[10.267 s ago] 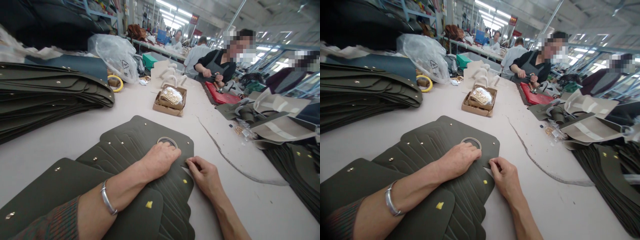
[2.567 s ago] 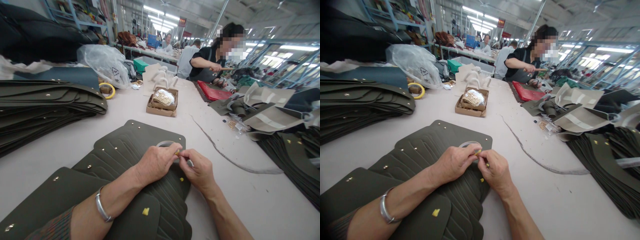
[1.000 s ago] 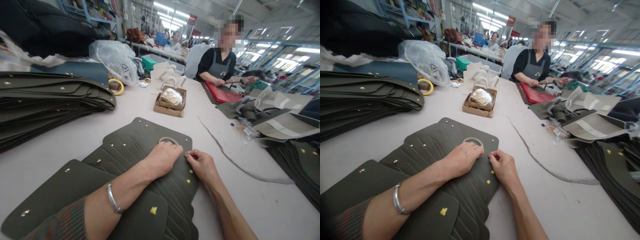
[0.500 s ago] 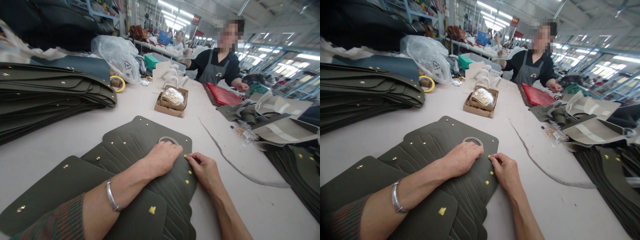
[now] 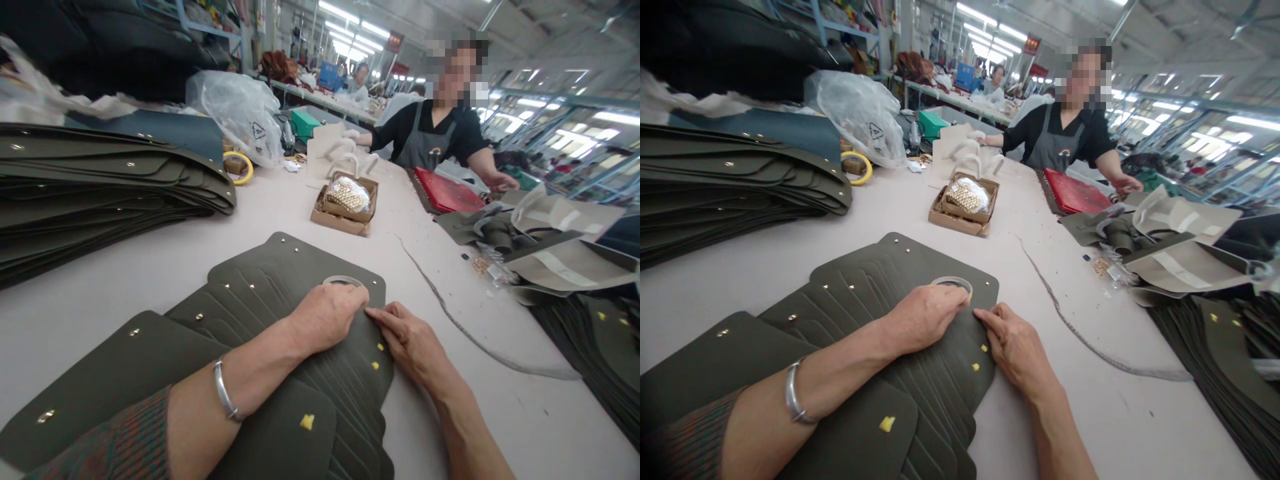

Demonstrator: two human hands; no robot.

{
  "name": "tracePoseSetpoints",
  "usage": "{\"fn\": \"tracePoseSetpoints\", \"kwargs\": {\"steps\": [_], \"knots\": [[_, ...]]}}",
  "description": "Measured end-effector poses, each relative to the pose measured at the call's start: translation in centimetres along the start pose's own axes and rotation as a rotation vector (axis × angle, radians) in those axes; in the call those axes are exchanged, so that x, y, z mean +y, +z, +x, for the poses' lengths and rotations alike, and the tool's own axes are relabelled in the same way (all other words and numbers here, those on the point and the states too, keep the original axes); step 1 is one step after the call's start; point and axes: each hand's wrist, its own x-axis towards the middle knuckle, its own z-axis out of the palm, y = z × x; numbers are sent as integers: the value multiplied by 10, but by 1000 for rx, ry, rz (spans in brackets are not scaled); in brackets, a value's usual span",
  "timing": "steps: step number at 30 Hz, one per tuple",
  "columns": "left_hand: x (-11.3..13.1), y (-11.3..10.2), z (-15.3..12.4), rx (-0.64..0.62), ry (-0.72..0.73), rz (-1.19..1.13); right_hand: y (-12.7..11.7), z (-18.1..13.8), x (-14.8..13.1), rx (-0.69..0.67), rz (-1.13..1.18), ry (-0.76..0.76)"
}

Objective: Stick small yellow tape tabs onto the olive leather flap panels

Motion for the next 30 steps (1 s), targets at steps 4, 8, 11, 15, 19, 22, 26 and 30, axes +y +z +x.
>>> {"fn": "tracePoseSetpoints", "kwargs": {"steps": [4,8,11,15,19,22,26,30], "knots": [[-1,-2,-1,62,19,-95,3,-8,11,52,185,23],[1,-3,-1,85,46,-158,12,-6,16,250,317,220],[2,-3,-1,105,37,-189,15,-2,10,221,214,211],[2,-1,-2,118,28,-211,15,5,0,164,54,165],[4,0,-2,100,-7,-190,13,9,-5,154,93,199],[6,-2,-2,79,-39,-168,10,8,-9,313,336,210],[8,-3,-2,60,-38,-150,2,6,-21,472,431,69],[8,-1,-3,43,-15,-136,-1,8,-31,482,305,-127]]}}
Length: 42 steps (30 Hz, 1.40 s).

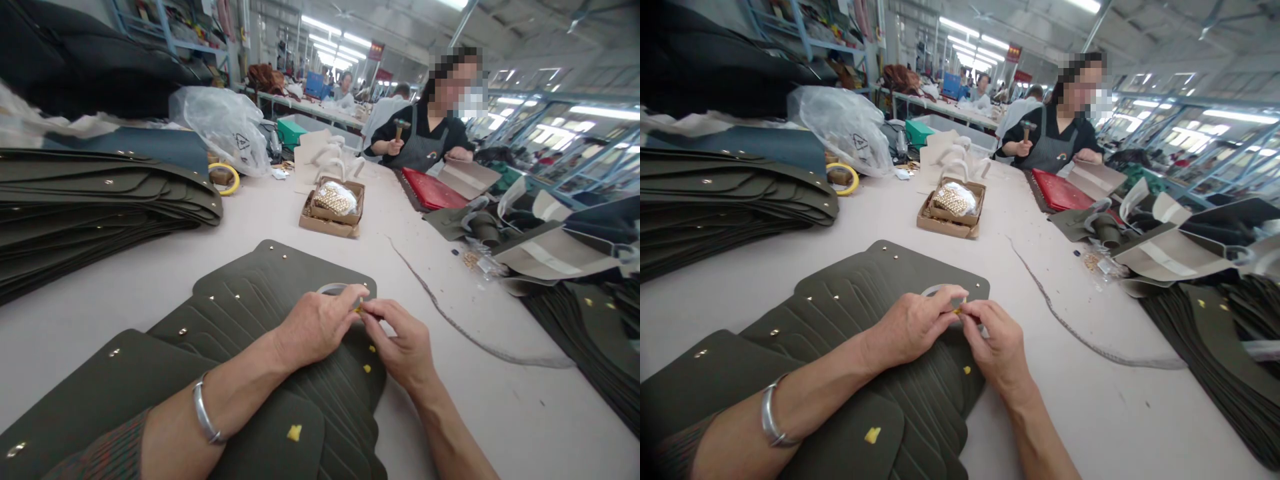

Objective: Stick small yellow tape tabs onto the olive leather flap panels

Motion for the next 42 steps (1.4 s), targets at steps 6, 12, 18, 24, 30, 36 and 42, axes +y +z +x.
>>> {"fn": "tracePoseSetpoints", "kwargs": {"steps": [6,12,18,24,30,36,42], "knots": [[1,1,-1,-47,6,40,6,-4,4,14,-163,-137],[3,-2,2,-28,-25,49,8,-5,-1,86,-192,-41],[7,-5,-1,32,78,176,11,-3,-11,47,246,532],[6,-3,-3,67,51,180,9,7,30,116,620,950],[-2,-3,2,-112,-122,266,3,28,66,-14,383,879],[-2,-2,3,-143,-101,281,12,43,72,-117,207,834],[-2,-4,4,-162,-119,267,13,47,66,-175,-4,707]]}}
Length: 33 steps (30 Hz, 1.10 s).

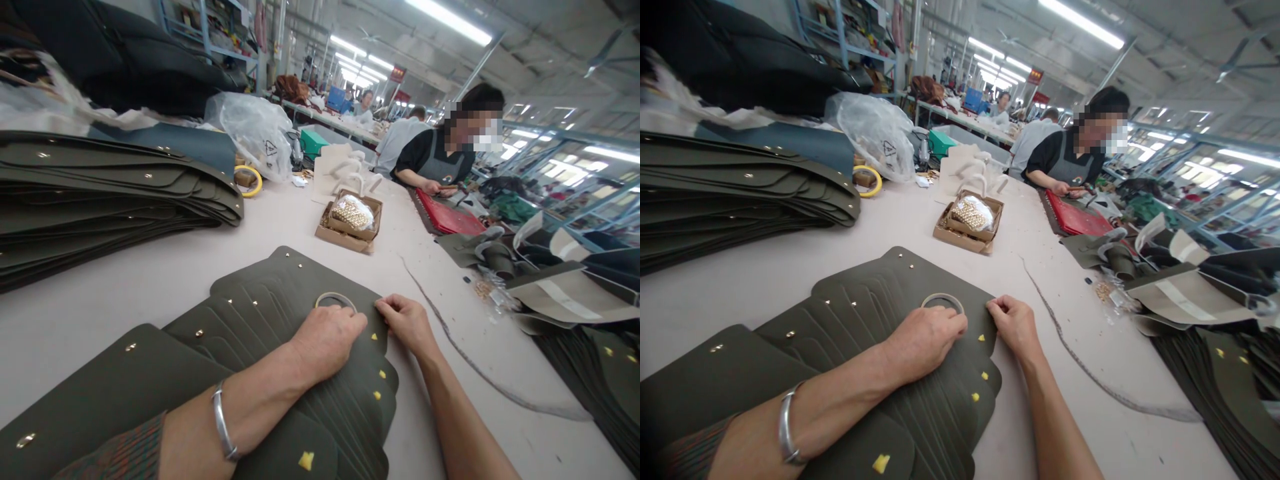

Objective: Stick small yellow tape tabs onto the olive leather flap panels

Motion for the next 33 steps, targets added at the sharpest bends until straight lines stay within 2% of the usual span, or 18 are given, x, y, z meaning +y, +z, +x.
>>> {"fn": "tracePoseSetpoints", "kwargs": {"steps": [4,8,14,17,21,23,29,33], "knots": [[0,1,0,22,0,-15,5,3,1,62,-92,-85],[-1,3,0,24,3,-14,8,6,5,62,-42,-20],[-2,5,0,42,18,-18,4,-4,10,70,175,92],[-2,5,-1,40,13,-15,3,-9,10,69,76,35],[-1,4,-1,44,8,-33,6,-8,8,143,-156,-110],[-1,2,-1,44,8,-38,8,-5,6,151,-211,-127],[0,1,-1,37,-10,-36,9,5,3,84,-278,-124],[1,0,-3,45,17,-43,7,15,7,79,-311,47]]}}
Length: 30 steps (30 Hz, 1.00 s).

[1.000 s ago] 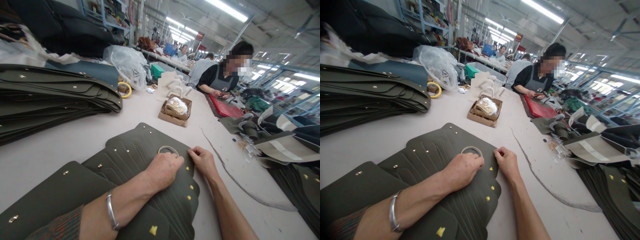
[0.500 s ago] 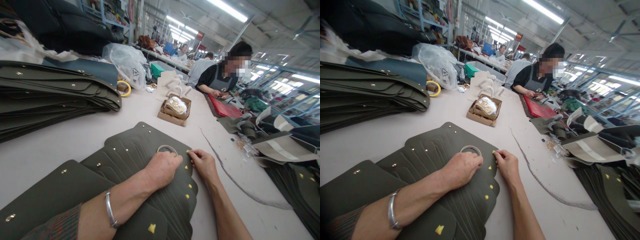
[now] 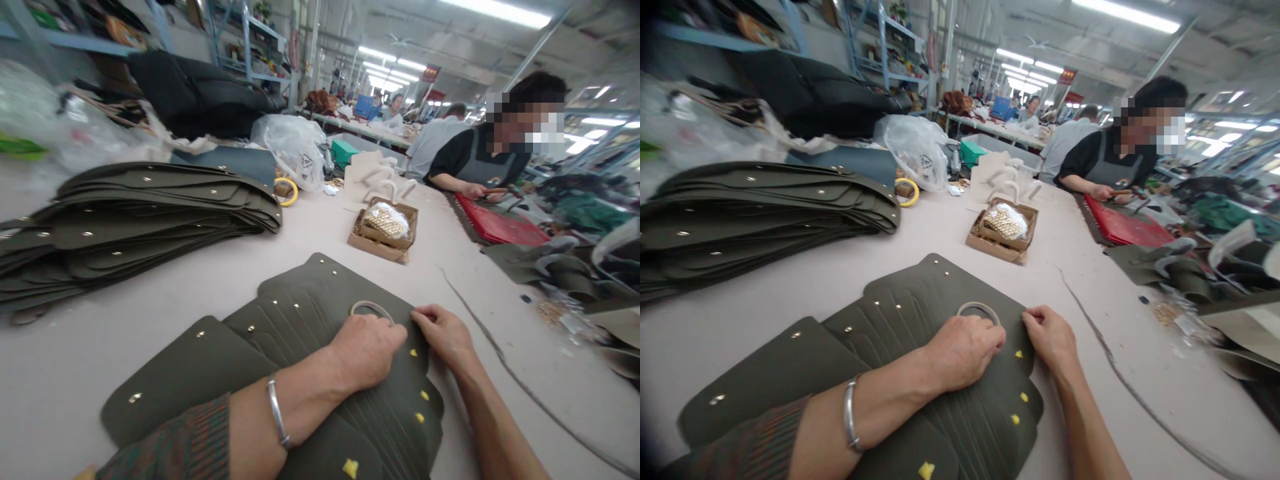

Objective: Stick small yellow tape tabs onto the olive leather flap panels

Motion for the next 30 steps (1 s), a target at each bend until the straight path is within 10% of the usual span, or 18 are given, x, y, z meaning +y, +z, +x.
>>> {"fn": "tracePoseSetpoints", "kwargs": {"steps": [7,12,17,21,26,30], "knots": [[-1,-2,0,8,-2,-14,4,8,-2,-175,280,242],[-1,1,-1,236,83,-95,-7,1,-14,-167,308,170],[-1,-5,0,565,97,-272,-42,-53,-55,20,31,-248],[-5,-12,1,741,-18,-522,-55,-140,-95,-149,41,-755],[-4,-15,2,747,-134,-667,-18,-204,-106,-140,-38,-1185],[7,-35,1,698,-70,-633,5,-205,-99,-199,-218,-1203]]}}
